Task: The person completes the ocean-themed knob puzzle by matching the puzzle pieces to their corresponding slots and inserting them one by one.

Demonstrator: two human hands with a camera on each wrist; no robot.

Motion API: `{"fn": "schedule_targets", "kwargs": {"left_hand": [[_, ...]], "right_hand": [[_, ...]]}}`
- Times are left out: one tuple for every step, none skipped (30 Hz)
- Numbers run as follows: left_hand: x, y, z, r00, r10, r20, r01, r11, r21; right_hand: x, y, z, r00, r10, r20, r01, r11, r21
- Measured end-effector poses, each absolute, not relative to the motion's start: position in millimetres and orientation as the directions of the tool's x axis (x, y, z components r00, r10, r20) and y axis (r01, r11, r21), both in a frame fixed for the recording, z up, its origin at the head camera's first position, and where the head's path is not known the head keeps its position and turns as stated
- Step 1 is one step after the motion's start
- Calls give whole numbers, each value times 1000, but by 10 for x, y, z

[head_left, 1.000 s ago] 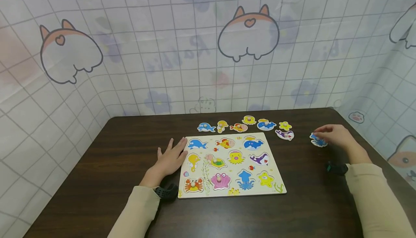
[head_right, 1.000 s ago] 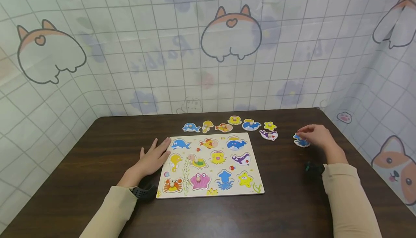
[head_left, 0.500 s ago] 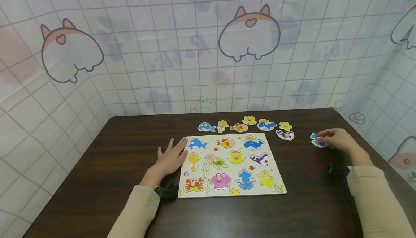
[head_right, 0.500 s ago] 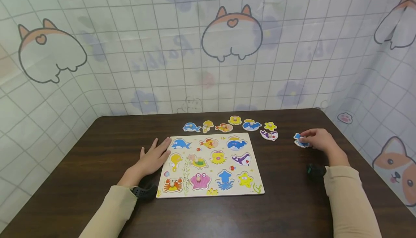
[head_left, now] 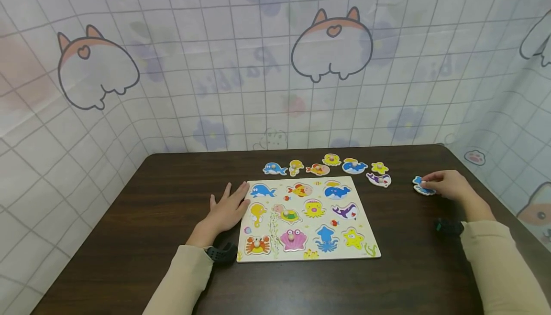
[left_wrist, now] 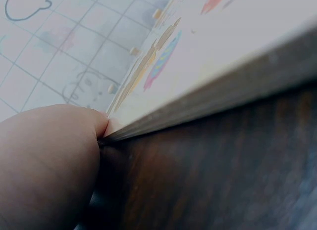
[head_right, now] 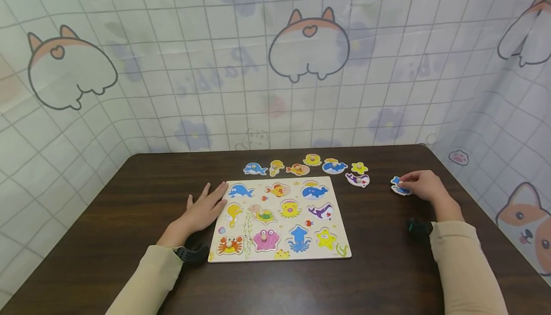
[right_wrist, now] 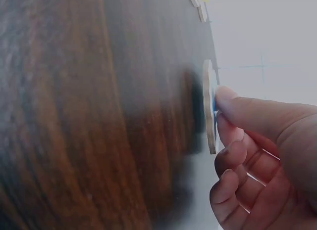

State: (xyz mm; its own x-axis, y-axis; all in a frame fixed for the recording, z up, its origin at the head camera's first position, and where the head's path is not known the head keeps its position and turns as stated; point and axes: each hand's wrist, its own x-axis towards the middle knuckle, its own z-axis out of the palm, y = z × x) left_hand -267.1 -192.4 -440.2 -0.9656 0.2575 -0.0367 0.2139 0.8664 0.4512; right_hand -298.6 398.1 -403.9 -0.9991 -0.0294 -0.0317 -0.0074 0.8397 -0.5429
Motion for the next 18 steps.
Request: {"fn": "schedule_targets", "kwargs": {"left_hand": [[-2669, -1925, -4400, -966, 256, -37, 213, 867, 451], [-2667, -1926, -4399, -966, 256, -36, 213, 867, 451], [-2666, -1926, -4399, -966, 256, -35, 213, 867, 450], [-2663, -1925, -4399, -966, 257, -34, 214, 866, 452], [-2660, -1924, -4399, -966, 256, -36, 213, 866, 452], [-2657, -1923, -4399, -966, 257, -33, 215, 865, 454], [-2655, -1923, -4399, -966, 257, -33, 214, 865, 454], [-2653, -1921, -4398, -966, 257, -32, 215, 864, 455], [-2652, -1920, -4396, -966, 256, -31, 215, 864, 456], [-2648, -1919, -4393, -966, 256, -30, 215, 863, 458], [-2649, -1919, -4393, -966, 255, -29, 214, 862, 459], [-2649, -1920, -4392, -967, 254, -28, 213, 863, 458], [-2650, -1921, -4393, -967, 253, -28, 213, 864, 457], [-2651, -1921, -4392, -967, 252, -30, 212, 865, 454], [-2653, -1922, -4393, -967, 253, -29, 213, 866, 453], [-2654, -1921, -4392, -967, 254, -32, 213, 866, 452], [-2657, -1922, -4394, -966, 255, -33, 213, 867, 451], [-2657, -1923, -4392, -966, 255, -34, 213, 867, 451]], "right_hand": [[-2982, 3978, -4031, -999, -28, -25, -10, 844, -536], [-2980, 3974, -4022, -999, -26, -21, -11, 848, -531], [-2975, 3967, -4011, -1000, -25, -13, -14, 851, -525], [-2972, 3958, -3998, -1000, -26, -5, -20, 855, -518], [-2970, 3947, -3982, -1000, -30, 1, -26, 856, -517], [-2968, 3931, -3964, -999, -34, 8, -33, 857, -514], [-2967, 3911, -3946, -999, -39, 18, -43, 859, -510], [-2965, 3885, -3927, -999, -44, 25, -51, 861, -507], [-2963, 3854, -3908, -998, -49, 30, -57, 861, -505], [-2961, 3818, -3888, -998, -55, 32, -63, 861, -505], [-2957, 3777, -3871, -998, -60, 35, -69, 861, -504], [-2952, 3734, -3855, -997, -64, 37, -74, 861, -502], [-2949, 3690, -3844, -997, -68, 41, -80, 862, -501], [-2943, 3647, -3835, -997, -71, 43, -83, 861, -502], [-2939, 3607, -3829, -996, -74, 47, -87, 860, -502], [-2933, 3566, -3823, -996, -77, 52, -93, 860, -503], [-2927, 3529, -3820, -995, -82, 57, -99, 859, -502], [-2924, 3489, -3817, -994, -91, 63, -110, 857, -503]]}}
